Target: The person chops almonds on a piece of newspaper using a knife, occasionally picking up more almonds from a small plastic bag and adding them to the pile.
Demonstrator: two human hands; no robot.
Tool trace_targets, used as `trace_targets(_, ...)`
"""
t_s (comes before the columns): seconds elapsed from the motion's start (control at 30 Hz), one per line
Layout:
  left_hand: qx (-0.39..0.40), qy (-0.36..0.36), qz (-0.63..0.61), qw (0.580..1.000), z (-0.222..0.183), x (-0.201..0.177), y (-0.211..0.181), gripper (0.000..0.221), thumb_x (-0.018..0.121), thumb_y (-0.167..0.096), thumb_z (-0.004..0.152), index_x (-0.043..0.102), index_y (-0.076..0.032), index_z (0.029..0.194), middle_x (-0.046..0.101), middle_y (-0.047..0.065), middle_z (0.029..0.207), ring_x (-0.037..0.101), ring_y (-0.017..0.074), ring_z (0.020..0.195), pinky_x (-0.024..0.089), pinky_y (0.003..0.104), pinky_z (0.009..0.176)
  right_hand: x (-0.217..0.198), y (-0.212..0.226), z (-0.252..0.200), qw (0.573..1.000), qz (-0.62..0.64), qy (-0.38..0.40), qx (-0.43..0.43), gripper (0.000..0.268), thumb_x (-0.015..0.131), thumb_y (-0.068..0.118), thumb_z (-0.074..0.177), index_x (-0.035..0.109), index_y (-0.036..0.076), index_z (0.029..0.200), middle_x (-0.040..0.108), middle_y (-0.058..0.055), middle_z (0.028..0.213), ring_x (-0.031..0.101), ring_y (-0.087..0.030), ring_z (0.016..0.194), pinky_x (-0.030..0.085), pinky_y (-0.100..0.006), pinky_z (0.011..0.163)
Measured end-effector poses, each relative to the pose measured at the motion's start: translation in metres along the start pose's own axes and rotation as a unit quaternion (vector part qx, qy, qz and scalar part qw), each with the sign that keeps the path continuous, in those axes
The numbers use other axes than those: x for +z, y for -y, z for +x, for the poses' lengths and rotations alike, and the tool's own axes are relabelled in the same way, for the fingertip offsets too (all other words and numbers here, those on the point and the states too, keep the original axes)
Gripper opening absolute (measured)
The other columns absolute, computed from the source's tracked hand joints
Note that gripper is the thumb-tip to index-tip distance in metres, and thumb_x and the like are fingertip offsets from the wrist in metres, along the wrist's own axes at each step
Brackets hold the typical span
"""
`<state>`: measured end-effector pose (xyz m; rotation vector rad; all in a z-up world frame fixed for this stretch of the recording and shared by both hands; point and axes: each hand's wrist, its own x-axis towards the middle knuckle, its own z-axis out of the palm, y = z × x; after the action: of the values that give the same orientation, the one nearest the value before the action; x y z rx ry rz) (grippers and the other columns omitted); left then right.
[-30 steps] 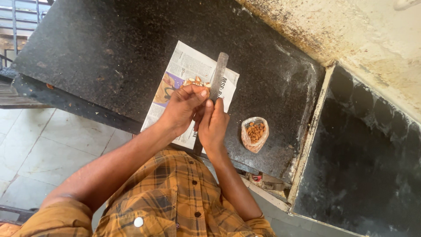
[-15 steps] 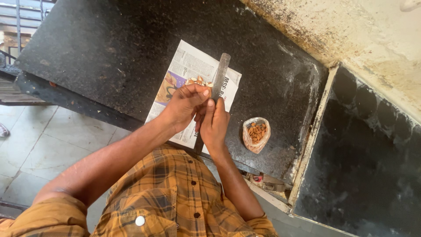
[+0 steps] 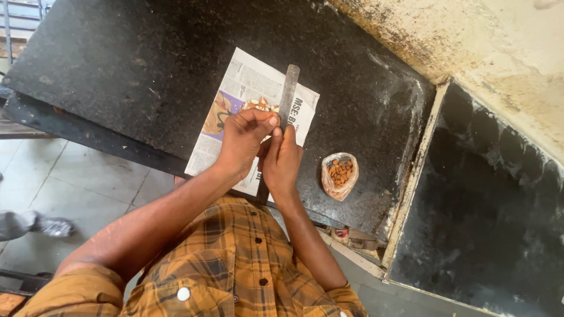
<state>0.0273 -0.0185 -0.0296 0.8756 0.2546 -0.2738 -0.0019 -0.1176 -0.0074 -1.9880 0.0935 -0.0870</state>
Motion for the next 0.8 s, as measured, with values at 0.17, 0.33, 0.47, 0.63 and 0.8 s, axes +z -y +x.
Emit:
trace_targets(0.17,0.05,-0.003,0.069,0.996,0.004,-0.002,0.001,0.008,0.071,-0.005,0.099,0.073,0.003,0.099,0.07,0.005,0.081,0.061,0.006,0.066,0.05,0.021,0.049,0.002,-0.001,0.004,1.0,0.002,0.014,0.001,0.028,0.041,0.023,0.113,0.045,0.001,0.095,0.062,-0.005,0.055,0.059,-0.011,0.04,0.043,-0.028,0.035)
trace_targets(0.33,0.033,0.005,0.067,0.997,0.01,-0.003,0.001,0.009,0.068,-0.004,0.099,0.072,0.003,0.095,0.069,0.005,0.077,0.057,0.0073,0.057,0.046,0.022,0.042,-0.002,0.0,0.003,0.998,0.017,0.042,0.041,0.026,0.037,0.023,0.111,0.05,0.002,0.102,0.061,-0.006,0.055,0.056,-0.012,0.038,0.042,-0.028,0.034)
trace_targets(0.47,-0.047,0.028,0.062,0.997,0.016,-0.013,0.003,0.013,0.066,-0.007,0.097,0.068,0.001,0.089,0.067,0.008,0.069,0.056,0.0149,0.045,0.045,0.028,0.033,-0.007,-0.004,0.005,0.994,0.029,0.081,0.071,0.025,0.037,0.022,0.112,0.05,0.001,0.107,0.061,-0.007,0.056,0.054,-0.012,0.037,0.043,-0.028,0.034)
trace_targets(0.63,-0.122,0.097,0.007,0.988,0.023,-0.032,0.01,0.011,0.068,-0.008,0.098,0.072,0.001,0.093,0.071,0.011,0.075,0.063,0.0188,0.056,0.052,0.032,0.045,0.001,-0.014,0.0,0.987,0.116,0.069,0.084,0.031,0.034,0.024,0.113,0.055,0.001,0.116,0.059,-0.005,0.06,0.051,-0.011,0.038,0.041,-0.027,0.035)
trace_targets(0.8,-0.148,0.019,0.009,0.989,0.049,-0.046,0.038,0.009,0.074,-0.002,0.089,0.068,0.0,0.096,0.072,0.011,0.08,0.069,0.02,0.068,0.06,0.035,0.058,0.009,-0.051,0.017,0.978,0.149,0.099,0.108,0.03,0.034,0.025,0.116,0.053,0.002,0.11,0.06,-0.006,0.063,0.052,-0.012,0.041,0.044,-0.028,0.038)
